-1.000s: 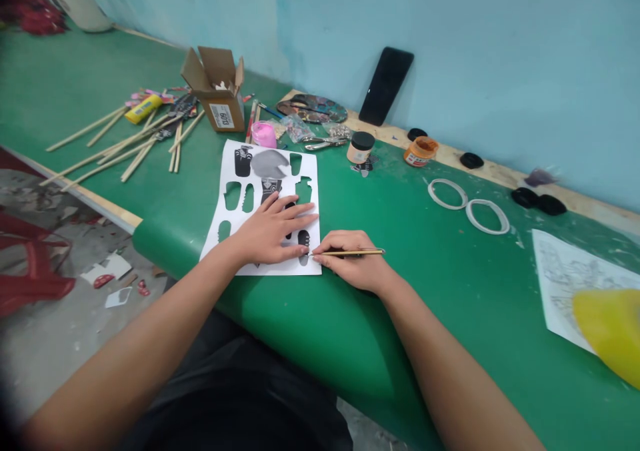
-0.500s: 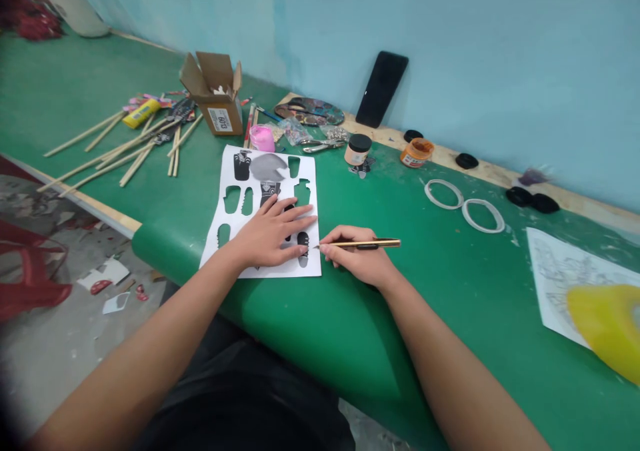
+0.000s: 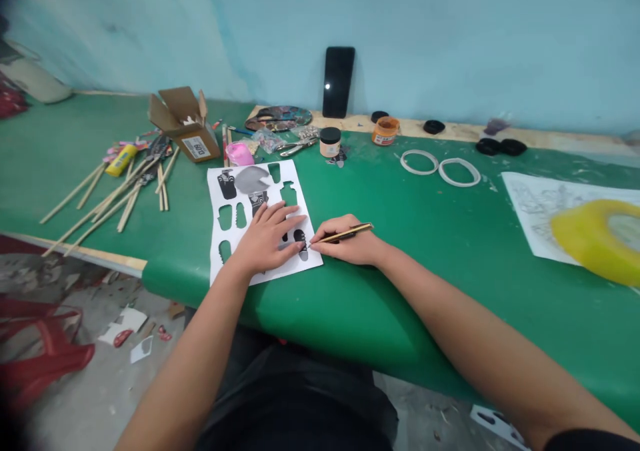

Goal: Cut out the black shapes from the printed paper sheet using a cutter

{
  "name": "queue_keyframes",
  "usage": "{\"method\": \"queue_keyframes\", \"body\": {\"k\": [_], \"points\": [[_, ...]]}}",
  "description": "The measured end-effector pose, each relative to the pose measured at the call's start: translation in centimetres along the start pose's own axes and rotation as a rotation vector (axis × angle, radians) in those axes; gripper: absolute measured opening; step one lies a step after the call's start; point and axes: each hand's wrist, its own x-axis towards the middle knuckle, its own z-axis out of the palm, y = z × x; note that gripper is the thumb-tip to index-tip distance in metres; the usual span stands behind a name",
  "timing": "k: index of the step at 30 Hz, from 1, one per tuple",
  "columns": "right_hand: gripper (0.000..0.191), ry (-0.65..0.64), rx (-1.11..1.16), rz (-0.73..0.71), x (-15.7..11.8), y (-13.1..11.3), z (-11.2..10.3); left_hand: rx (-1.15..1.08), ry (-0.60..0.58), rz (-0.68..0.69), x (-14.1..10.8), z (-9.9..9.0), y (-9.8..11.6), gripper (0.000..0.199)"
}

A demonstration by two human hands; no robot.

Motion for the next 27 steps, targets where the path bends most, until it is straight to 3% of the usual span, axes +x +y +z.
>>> {"method": "queue_keyframes", "body": {"k": [27], "points": [[0.013, -0.056, 0.041, -0.084, 0.09, 0.3, -0.21, -0.008, 0.026, 0.016, 0.09, 0.3, -0.14, 0.053]]}}
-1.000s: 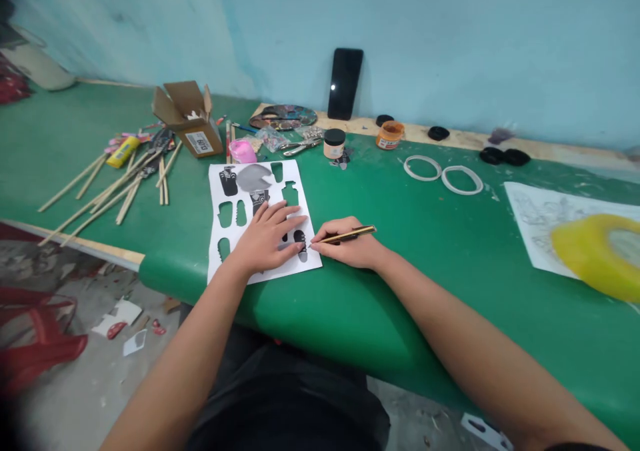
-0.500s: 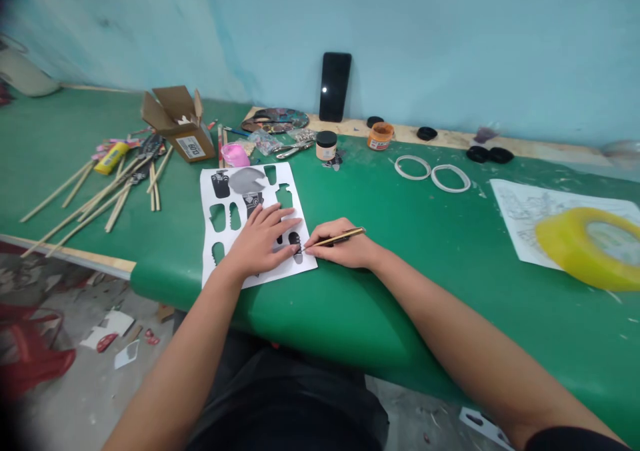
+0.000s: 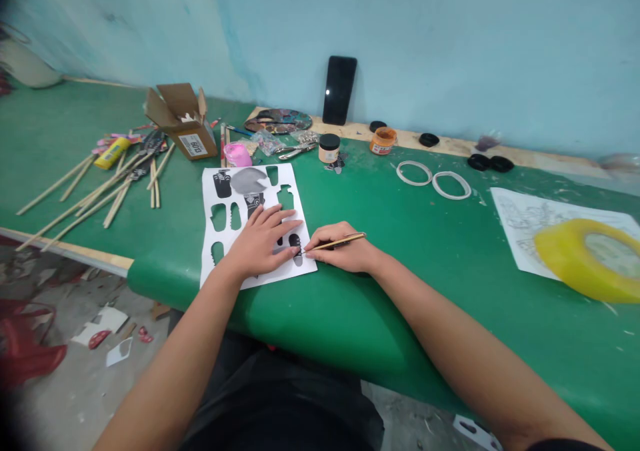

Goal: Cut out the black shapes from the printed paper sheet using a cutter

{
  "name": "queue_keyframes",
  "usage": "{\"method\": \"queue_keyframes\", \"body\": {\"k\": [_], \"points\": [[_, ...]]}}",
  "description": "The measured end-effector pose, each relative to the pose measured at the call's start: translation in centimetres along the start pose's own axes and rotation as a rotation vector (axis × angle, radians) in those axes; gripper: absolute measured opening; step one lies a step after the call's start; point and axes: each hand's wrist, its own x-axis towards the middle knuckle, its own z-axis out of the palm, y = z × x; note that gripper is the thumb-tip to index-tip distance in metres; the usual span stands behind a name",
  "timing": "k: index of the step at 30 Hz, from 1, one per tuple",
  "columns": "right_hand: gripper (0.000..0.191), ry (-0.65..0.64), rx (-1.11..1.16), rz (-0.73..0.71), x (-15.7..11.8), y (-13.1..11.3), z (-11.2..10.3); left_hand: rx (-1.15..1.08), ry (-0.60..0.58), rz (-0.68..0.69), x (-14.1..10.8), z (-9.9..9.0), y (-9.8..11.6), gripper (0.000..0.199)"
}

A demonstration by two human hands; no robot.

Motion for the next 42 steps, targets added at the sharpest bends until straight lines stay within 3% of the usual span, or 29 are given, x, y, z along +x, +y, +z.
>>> {"method": "queue_keyframes", "body": {"k": [20, 28, 42], "points": [[0.011, -0.001, 0.006, 0.001, 0.09, -0.24, -0.03, -0.004, -0.011, 0.002, -0.02, 0.04, -0.13, 0.054], [0.018, 0.012, 0.166, 0.208, -0.08, -0.15, 0.01, -0.027, -0.001, -0.005, -0.05, 0.14, -0.15, 0.054], [0.018, -0.005, 0.113, 0.14, 0.07, -0.18, 0.13, -0.029, 0.003, -0.011, -0.09, 0.17, -0.13, 0.054]]}}
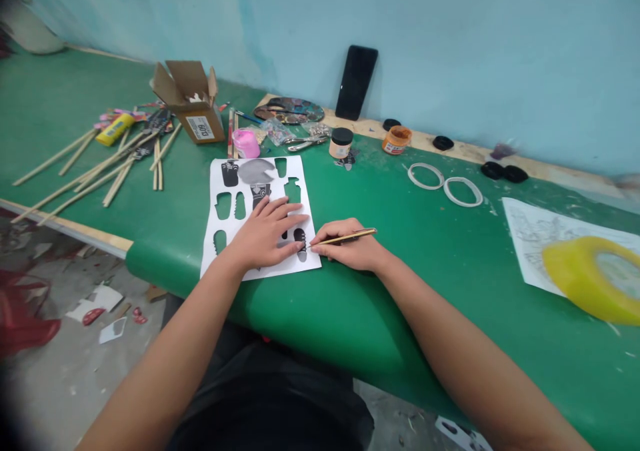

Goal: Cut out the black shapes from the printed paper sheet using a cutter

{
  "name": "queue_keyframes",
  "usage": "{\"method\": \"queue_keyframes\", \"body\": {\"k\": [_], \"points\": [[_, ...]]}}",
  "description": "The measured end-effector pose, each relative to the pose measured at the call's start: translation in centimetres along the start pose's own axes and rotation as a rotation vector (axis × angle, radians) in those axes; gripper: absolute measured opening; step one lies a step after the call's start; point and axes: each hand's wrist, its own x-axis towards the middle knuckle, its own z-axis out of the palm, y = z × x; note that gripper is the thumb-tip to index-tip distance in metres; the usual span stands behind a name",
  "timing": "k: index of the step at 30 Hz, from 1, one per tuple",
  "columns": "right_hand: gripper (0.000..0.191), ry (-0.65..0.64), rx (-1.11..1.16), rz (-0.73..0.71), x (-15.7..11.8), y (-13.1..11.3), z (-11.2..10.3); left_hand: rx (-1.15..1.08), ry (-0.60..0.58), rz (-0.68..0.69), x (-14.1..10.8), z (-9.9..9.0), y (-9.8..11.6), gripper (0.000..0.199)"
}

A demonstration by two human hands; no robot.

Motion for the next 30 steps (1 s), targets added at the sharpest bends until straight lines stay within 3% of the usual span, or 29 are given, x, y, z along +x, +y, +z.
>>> {"method": "queue_keyframes", "body": {"k": [12, 19, 22, 24, 27, 30], "points": [[0.014, 0.013, -0.103, -0.046, 0.2, -0.3, 0.0, -0.019, -0.002, 0.0, 0.0, -0.1, 0.0, 0.053], [0.017, 0.014, -0.029, 0.029, 0.1, -0.3, -0.1, 0.005, -0.001, 0.011, 0.0, 0.1, -0.1, 0.054], [0.02, 0.075, 0.082, 0.11, 0.0, -0.1, -0.1, 0.009, 0.029, 0.01, 0.0, -0.2, 0.1, 0.051], [0.023, 0.151, 0.139, 0.132, -0.2, 0.0, 0.1, 0.035, 0.047, -0.007, -0.1, -0.7, 0.7, 0.047], [0.019, 0.213, -0.03, 0.058, -0.3, -0.1, 0.6, 0.122, 0.043, -0.082, -0.8, -1.2, 2.6, 0.043], [0.013, 0.212, -0.229, -0.05, -0.4, -0.6, 1.2, 0.155, 0.099, -0.292, -1.8, -1.0, 5.0, 0.038]]}}
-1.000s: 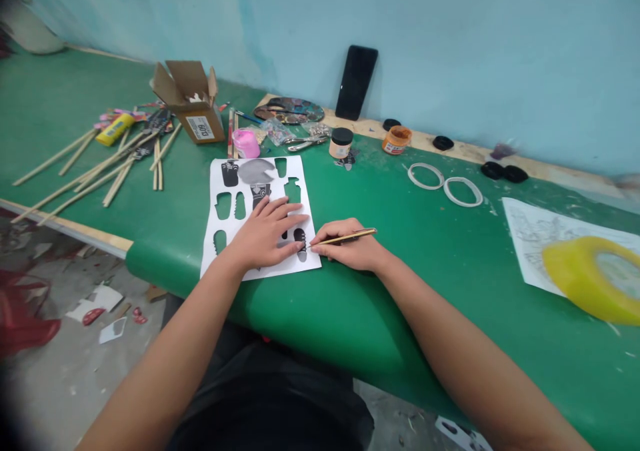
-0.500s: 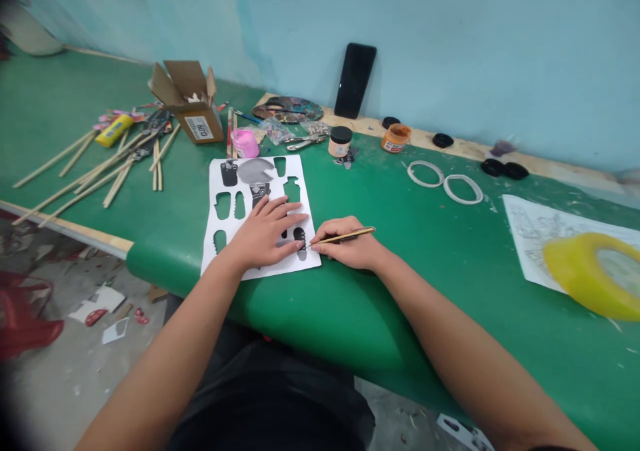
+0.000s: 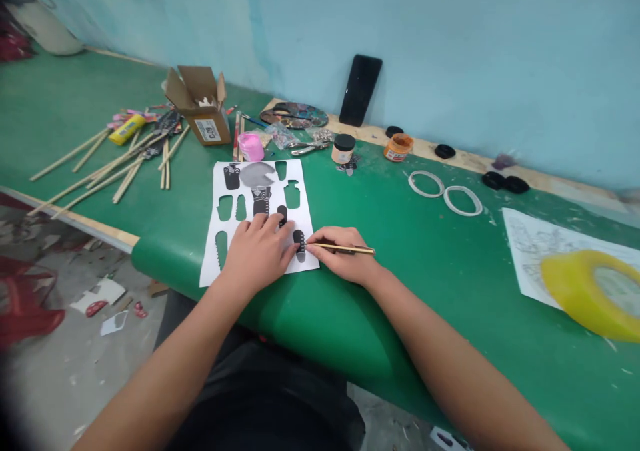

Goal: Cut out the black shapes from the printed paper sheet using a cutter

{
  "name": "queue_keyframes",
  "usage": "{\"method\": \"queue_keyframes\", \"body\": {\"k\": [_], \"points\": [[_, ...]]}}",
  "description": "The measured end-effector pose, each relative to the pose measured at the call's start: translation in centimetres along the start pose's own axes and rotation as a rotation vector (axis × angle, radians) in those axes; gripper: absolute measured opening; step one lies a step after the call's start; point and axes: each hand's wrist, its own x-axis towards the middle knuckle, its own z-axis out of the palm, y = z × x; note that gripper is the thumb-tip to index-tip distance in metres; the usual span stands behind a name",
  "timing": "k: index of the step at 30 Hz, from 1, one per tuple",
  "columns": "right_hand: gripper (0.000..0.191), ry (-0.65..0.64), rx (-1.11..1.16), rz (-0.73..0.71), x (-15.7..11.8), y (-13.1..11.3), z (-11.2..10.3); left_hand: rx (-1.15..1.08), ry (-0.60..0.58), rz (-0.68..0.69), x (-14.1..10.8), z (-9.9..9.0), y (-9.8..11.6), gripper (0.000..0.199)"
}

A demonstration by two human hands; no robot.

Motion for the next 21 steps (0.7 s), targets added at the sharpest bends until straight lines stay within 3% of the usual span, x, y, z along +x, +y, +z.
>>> {"method": "queue_keyframes", "body": {"k": [3, 5, 7, 10, 13, 18, 21], "points": [[0.011, -0.051, 0.042, 0.058, 0.0, -0.6, 0.1, -0.014, 0.022, -0.181, -1.0, 0.5, 1.1, 0.044], [0.012, -0.11, 0.127, 0.123, -0.1, -0.8, 0.1, -0.031, -0.034, -0.152, -0.7, 1.0, 0.6, 0.049], [0.013, -0.105, 0.174, 0.122, -0.1, -0.7, 0.0, -0.062, -0.115, 0.006, 0.2, 1.3, -0.8, 0.048], [0.013, 0.002, 0.131, 0.021, -0.1, -0.4, 0.1, -0.165, -0.175, 0.324, 1.8, 1.4, -3.1, 0.044], [0.011, 0.052, 0.001, -0.054, -0.2, -0.4, 0.5, -0.177, -0.152, 0.479, 2.4, 0.7, -4.3, 0.038], [0.007, 0.073, -0.166, 0.007, -0.6, -1.5, 0.8, -0.02, -0.035, 0.205, 0.9, -0.3, -3.9, 0.028], [0.007, 0.077, -0.139, -0.024, -0.7, -2.2, 0.7, -0.107, -0.099, 0.263, 0.1, -0.1, -4.5, 0.034]]}}
